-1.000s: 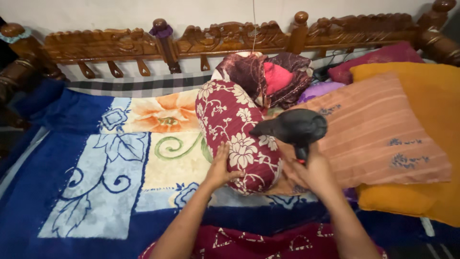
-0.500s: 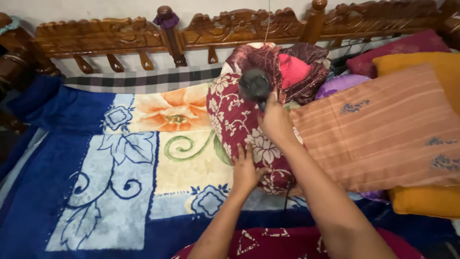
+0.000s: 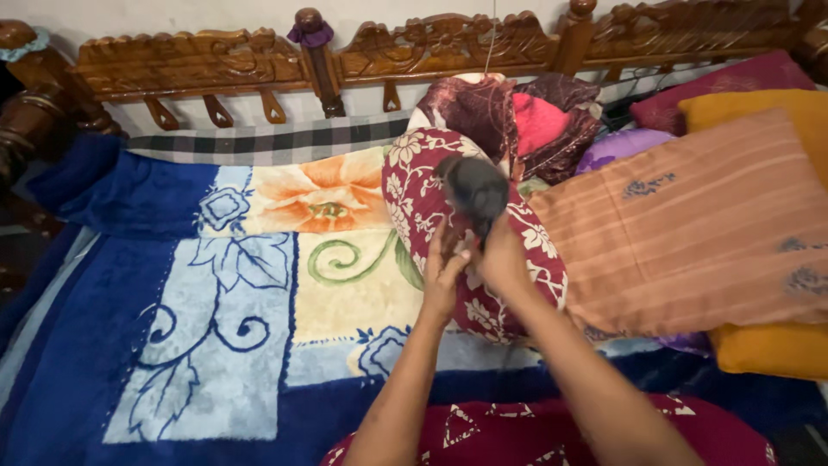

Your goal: The person uses a hair dryer to dry a floral patterned bolster resting on a bed, moving the tool across the fabric and rotating the bolster to reach different sides.

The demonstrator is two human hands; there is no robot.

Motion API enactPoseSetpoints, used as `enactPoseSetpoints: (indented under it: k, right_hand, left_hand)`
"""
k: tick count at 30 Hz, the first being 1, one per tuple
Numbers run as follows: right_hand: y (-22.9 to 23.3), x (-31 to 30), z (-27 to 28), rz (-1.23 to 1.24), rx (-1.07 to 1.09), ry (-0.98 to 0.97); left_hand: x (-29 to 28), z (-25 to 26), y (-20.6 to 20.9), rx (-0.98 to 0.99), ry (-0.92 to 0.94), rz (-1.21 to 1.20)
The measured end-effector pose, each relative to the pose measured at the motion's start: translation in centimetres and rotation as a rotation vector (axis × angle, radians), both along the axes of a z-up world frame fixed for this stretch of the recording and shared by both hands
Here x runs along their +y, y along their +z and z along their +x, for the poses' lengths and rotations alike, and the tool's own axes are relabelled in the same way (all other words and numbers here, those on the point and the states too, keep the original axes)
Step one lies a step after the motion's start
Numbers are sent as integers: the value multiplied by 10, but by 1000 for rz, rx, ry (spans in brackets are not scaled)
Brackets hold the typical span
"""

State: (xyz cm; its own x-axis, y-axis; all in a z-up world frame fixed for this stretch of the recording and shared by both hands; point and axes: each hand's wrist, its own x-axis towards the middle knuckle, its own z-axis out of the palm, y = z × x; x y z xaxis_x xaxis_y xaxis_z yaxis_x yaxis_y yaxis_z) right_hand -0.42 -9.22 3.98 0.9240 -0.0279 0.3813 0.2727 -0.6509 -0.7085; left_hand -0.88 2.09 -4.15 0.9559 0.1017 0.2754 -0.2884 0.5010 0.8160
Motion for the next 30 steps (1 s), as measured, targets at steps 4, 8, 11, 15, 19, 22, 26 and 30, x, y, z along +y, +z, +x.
enactPoseSetpoints:
  k: [4,8,11,15,19,22,26,30]
  right_hand:
    - [-23,-2,-42,-22,-273,389]
    - [-17,-34,-36,-344,-129,323]
    - [-12,-47,-29,-423,-216,34]
    - [-15,-42,-12,-536,-91,-336]
    - [-24,-47,-11,-550,-5,-349]
    - [-27,-48,-9,-569,-26,-341]
    - [-33,-48,-11,-648,-74,-366]
    - [-40,-47,-12,-603,-142,-368]
  left_hand:
    - [-11,-10,7,-18,60,176]
    - [-6,-7,-16,9,309,217]
    - [-1,-11,-8,264,191,-26]
    - [3,-35,15,187,276,158]
    - [-8,-52,18,165,265,320]
    - [-10,-33,23,99,317,422]
    - [-4,26,34,-385,574,640]
    - [-11,95,41,-35,622,690]
